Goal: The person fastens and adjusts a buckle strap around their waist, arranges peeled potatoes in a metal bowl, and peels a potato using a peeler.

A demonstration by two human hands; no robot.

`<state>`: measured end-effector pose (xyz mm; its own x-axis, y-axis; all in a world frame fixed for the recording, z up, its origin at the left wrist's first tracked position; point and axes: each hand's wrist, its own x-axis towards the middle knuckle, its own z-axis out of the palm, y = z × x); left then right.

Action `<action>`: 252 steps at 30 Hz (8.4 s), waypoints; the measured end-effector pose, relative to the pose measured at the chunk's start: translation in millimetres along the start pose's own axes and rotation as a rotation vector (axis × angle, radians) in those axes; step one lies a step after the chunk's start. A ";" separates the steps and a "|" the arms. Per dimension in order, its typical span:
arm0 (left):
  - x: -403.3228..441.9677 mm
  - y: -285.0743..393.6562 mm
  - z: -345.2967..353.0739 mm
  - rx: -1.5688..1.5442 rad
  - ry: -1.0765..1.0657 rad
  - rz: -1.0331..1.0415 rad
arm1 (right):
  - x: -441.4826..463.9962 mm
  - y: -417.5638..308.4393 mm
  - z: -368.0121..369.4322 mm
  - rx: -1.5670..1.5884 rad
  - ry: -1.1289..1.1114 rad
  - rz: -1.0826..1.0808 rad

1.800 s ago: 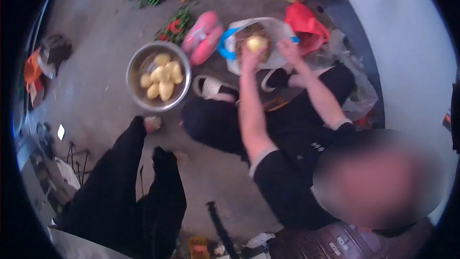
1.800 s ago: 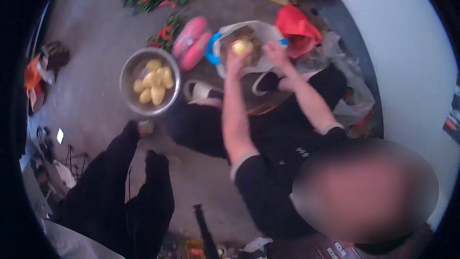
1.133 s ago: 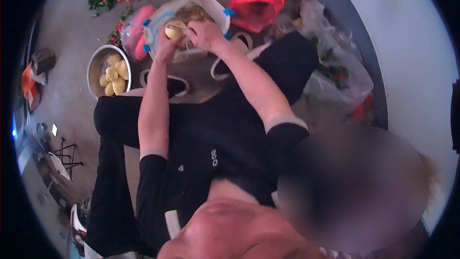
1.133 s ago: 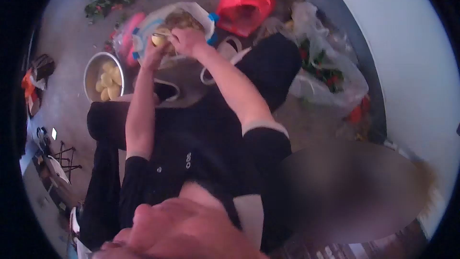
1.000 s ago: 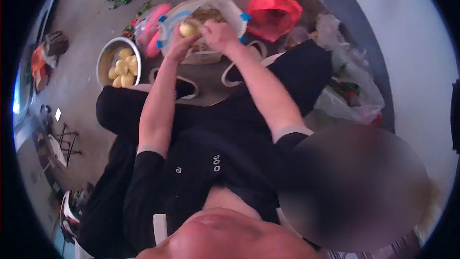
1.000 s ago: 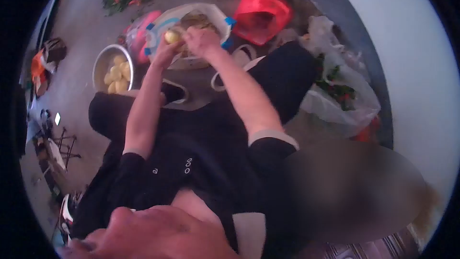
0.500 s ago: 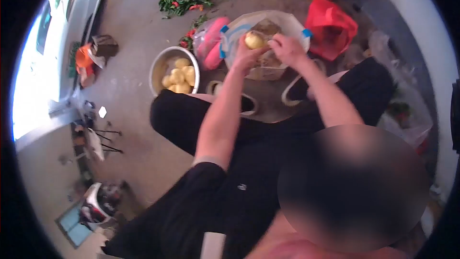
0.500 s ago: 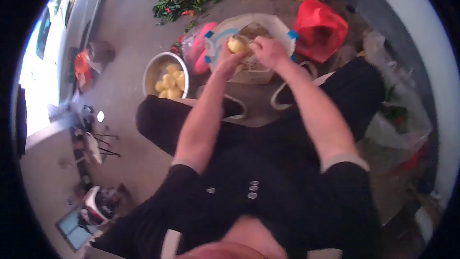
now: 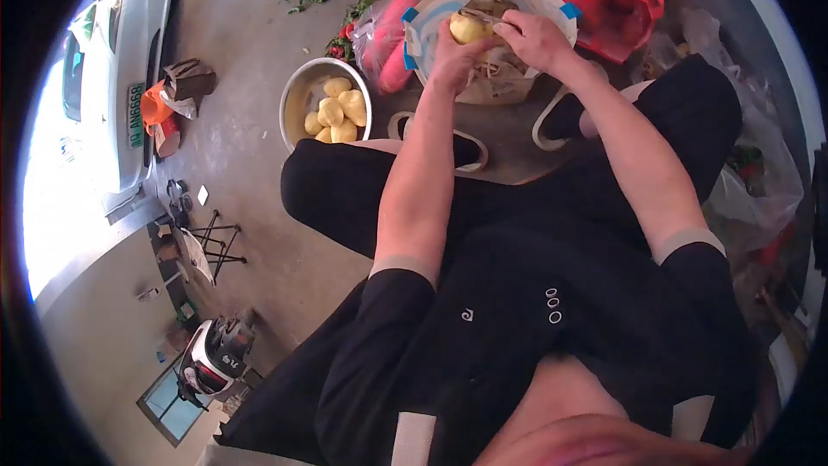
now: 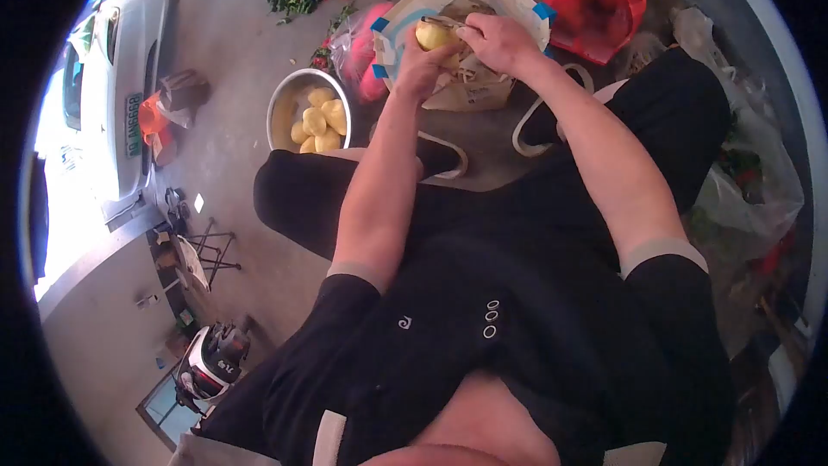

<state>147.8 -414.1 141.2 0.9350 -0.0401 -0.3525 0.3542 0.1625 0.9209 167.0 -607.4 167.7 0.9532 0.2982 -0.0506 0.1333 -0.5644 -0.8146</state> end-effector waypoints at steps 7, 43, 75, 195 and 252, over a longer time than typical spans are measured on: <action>0.0 -5.3 1.6 0.007 -0.001 -0.021 | -0.4 2.5 -7.6 -0.077 -0.007 -0.008; -15.2 19.8 10.9 -0.089 -0.065 0.077 | -4.4 21.8 -1.9 -0.181 0.076 0.118; -17.2 22.2 -3.2 -0.253 -0.028 -0.142 | -5.0 -6.0 -23.1 -0.016 0.174 0.032; -208.7 129.9 -11.5 -0.025 -0.589 -0.551 | -541.5 -153.4 -115.1 1.098 -0.960 1.163; -175.1 122.2 20.5 -0.067 -0.531 -0.675 | -191.0 -132.4 -144.8 0.674 -0.320 0.781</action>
<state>27.8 -407.5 318.9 0.4160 -0.6024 -0.6812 0.8513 -0.0054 0.5246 6.6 -701.0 368.9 0.5816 0.2815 -0.7632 -0.7508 -0.1753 -0.6368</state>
